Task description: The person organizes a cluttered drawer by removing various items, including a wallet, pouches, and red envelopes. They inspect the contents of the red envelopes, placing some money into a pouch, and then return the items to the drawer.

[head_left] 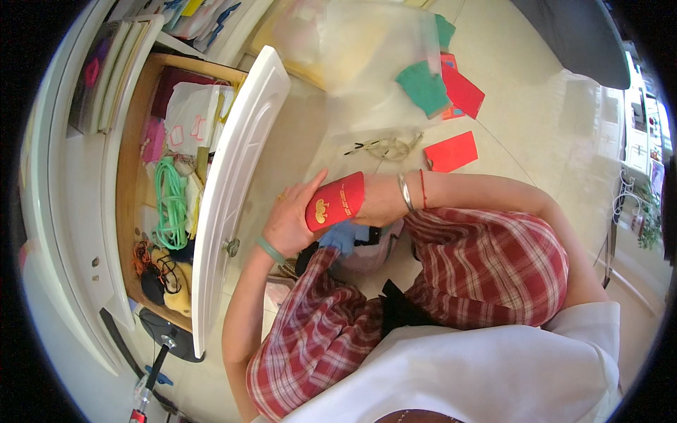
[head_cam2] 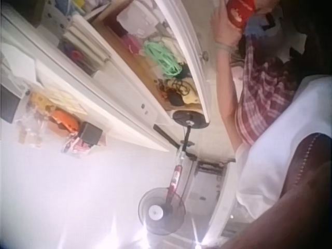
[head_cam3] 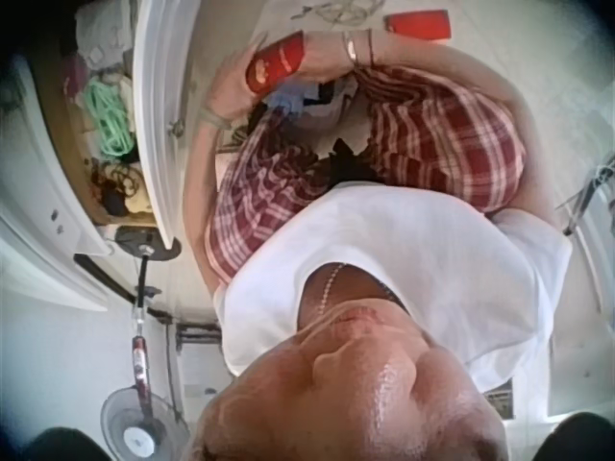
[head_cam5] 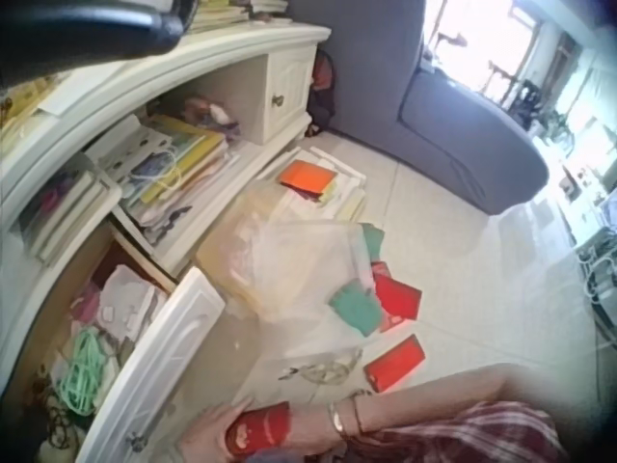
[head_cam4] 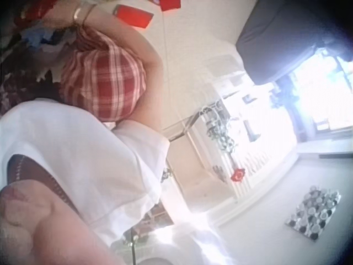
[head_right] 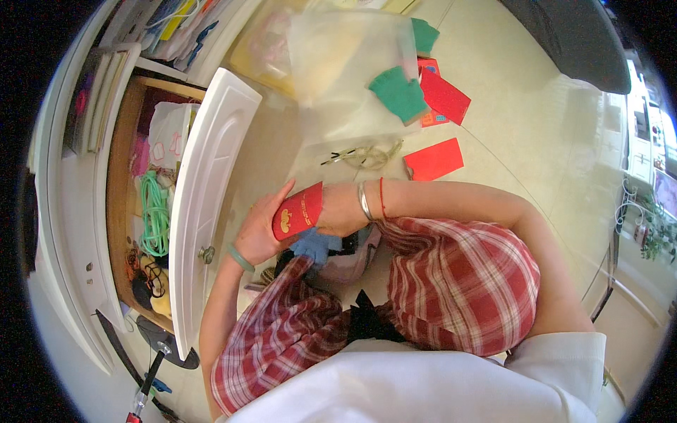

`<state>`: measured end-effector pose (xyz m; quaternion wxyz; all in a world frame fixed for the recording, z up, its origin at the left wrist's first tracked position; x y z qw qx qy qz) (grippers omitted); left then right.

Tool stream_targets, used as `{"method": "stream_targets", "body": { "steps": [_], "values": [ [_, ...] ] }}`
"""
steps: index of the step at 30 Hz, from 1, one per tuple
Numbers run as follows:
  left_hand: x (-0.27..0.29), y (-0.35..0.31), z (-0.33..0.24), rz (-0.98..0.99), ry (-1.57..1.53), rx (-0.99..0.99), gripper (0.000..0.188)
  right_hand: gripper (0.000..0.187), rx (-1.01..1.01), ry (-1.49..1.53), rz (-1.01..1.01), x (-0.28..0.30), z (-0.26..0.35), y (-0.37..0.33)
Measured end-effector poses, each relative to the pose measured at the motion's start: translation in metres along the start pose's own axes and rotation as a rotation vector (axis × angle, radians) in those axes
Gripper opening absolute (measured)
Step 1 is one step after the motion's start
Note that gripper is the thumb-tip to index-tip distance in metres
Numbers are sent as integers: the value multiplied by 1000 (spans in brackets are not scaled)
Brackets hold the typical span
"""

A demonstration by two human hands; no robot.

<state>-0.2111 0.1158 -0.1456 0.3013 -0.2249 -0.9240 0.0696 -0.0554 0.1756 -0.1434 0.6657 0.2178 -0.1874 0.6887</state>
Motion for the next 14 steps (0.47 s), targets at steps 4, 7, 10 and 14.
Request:
{"method": "stream_targets", "body": {
  "steps": [4, 7, 10, 14],
  "values": [
    [9, 0, 3, 101, -62, 91, 97, 19, 1, -251, 15, -15, 2, 3],
    [5, -5, 8, 116, -225, 160, 98, 20, -186, 106, -194, -17, 4, 14],
    [-2, -8, 13, 64, -406, 226, 99, 19, -176, -184, -186, -6, -3, 20],
    [2, 2, 14, 54, -383, 180, 97, 24, -122, -312, -198, 6, 3, 17]
  ]
}}
Point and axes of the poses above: each hand's wrist, its own y-axis towards the middle knuckle, its own x-axis out of the back of the hand, z = x × y, the point moved 4 cm from there along y, towards the middle knuckle, and after that the axes turned 2 degrees about z, right-handed, at the moved point
